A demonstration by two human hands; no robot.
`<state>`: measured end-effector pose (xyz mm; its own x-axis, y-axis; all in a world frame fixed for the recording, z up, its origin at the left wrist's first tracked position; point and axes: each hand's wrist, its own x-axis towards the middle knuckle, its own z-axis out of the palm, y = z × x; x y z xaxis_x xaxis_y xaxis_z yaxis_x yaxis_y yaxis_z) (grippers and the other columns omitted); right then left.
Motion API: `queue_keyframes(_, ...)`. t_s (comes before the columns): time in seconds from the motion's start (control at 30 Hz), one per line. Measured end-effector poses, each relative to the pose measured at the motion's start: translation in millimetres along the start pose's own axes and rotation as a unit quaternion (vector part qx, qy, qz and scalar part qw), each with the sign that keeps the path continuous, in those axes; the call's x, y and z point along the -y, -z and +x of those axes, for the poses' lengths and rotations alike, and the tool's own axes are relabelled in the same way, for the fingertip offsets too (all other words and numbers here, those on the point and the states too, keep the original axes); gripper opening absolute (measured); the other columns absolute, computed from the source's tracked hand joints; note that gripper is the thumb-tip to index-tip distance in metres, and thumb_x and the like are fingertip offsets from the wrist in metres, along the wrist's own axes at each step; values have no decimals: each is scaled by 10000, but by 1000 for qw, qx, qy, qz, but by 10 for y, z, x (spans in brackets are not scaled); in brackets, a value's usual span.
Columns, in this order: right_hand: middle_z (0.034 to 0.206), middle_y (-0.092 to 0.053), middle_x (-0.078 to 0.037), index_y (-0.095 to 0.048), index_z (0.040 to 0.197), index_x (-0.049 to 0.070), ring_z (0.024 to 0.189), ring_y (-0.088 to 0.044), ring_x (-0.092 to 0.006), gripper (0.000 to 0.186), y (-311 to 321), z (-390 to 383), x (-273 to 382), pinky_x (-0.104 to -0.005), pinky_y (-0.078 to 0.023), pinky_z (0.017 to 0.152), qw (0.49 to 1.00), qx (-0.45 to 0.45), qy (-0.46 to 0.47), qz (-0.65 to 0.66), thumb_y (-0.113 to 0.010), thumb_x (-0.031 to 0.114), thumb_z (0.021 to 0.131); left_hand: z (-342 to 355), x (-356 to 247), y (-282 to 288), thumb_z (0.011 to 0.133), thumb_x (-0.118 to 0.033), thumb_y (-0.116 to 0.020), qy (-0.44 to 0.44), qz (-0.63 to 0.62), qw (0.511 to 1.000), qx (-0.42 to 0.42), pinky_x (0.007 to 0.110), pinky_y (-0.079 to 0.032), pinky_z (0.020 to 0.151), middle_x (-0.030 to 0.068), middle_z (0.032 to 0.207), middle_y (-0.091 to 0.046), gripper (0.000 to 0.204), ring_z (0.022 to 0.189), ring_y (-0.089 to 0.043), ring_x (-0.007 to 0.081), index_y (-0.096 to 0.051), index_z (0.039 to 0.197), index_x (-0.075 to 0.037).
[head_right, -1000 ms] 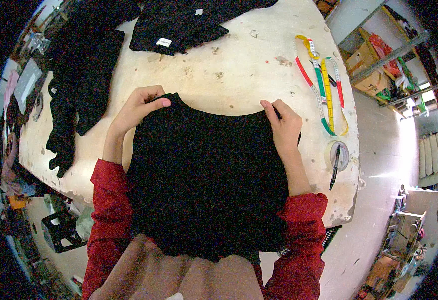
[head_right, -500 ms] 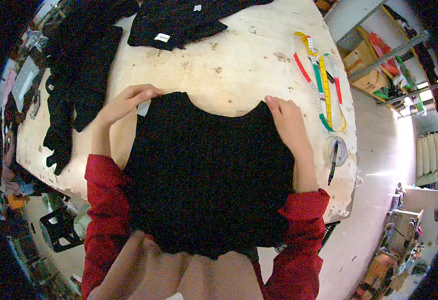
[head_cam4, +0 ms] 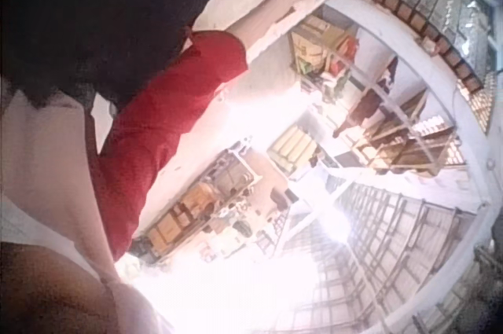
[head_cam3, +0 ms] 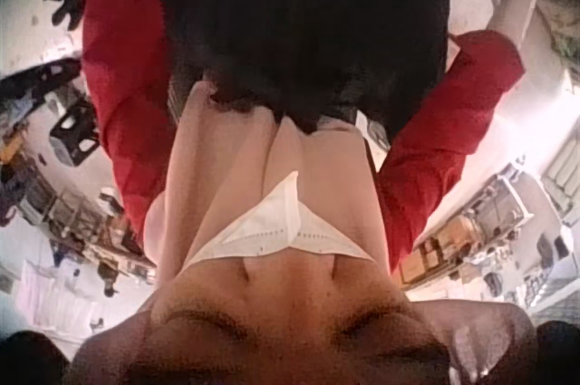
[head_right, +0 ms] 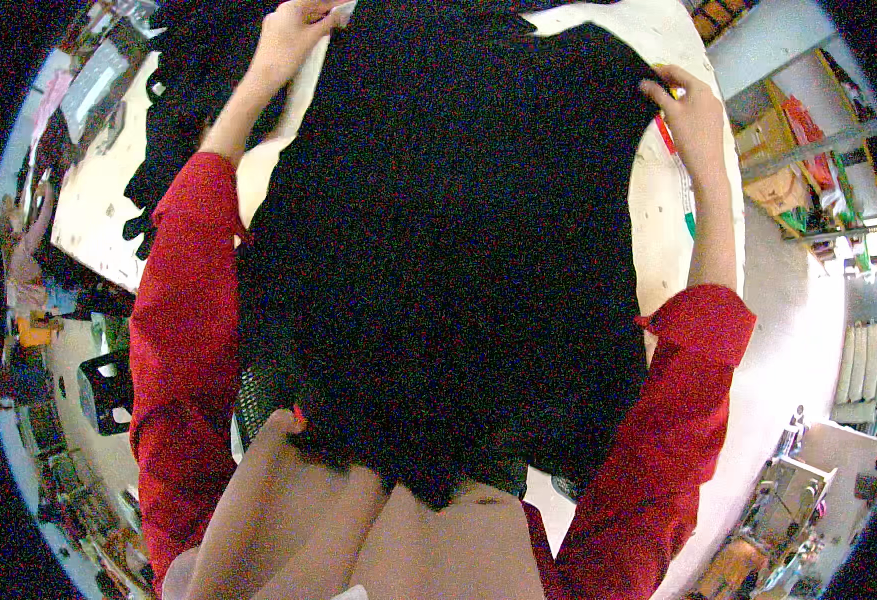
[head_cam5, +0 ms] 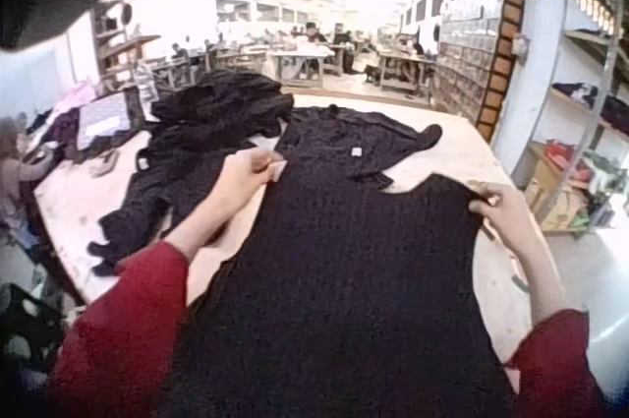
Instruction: The person lays a black knit garment flat on a table, measures its width with a tape measure, and marks the measured position with a pen. The person then folds the garment and places it aside before repeating the process with another garment.
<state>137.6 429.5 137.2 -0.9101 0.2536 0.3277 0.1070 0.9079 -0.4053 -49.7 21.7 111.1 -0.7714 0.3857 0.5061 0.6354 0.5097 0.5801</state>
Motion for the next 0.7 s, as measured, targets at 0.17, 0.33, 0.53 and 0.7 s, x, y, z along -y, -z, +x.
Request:
queue_keyframes(0.17, 1372, -515, -198, -468, 1393, 41, 1281, -490, -287, 562, -209, -701, 279, -371, -378, 1060, 998, 23, 50, -18, -625, 307, 924, -827, -115, 101, 970, -356, -541, -60, 107, 985, 118, 398, -389, 1046, 240, 1335, -517, 488, 1253, -485, 375, -513, 1299, 3)
queue_keyframes(0.33, 1583, -209, -155, -246, 1516, 76, 1461, -186, -346, 732, -555, -2456, 673, -575, -115, 1154, 973, 196, 5, -121, -504, 468, 954, -2666, -611, 334, 933, -435, -542, 48, 307, 925, 218, 521, -199, 1157, 189, 1530, -311, 699, 1419, -288, 369, -327, 1467, -39)
queue_keyframes(0.53, 1576, -243, -125, -276, 1515, 125, 1456, -213, -310, 738, -644, -2280, 339, -500, -127, 1177, 972, 166, 97, -132, -509, 501, 925, -2578, -74, 546, 947, -387, -511, -22, 225, 947, 228, 480, -194, 1176, 96, 1543, -320, 543, 1421, -302, 293, -429, 1440, -175)
queue_keyframes(0.7, 1523, -335, -128, -345, 1476, 116, 1424, -270, -315, 595, -628, -2172, 465, -513, -151, 1165, 968, 103, 100, -206, -490, 403, 975, -2484, -242, 478, 941, -347, -557, -22, 360, 919, 158, 476, -241, 1157, 113, 1513, -348, 574, 1410, -301, 325, -383, 1455, -159)
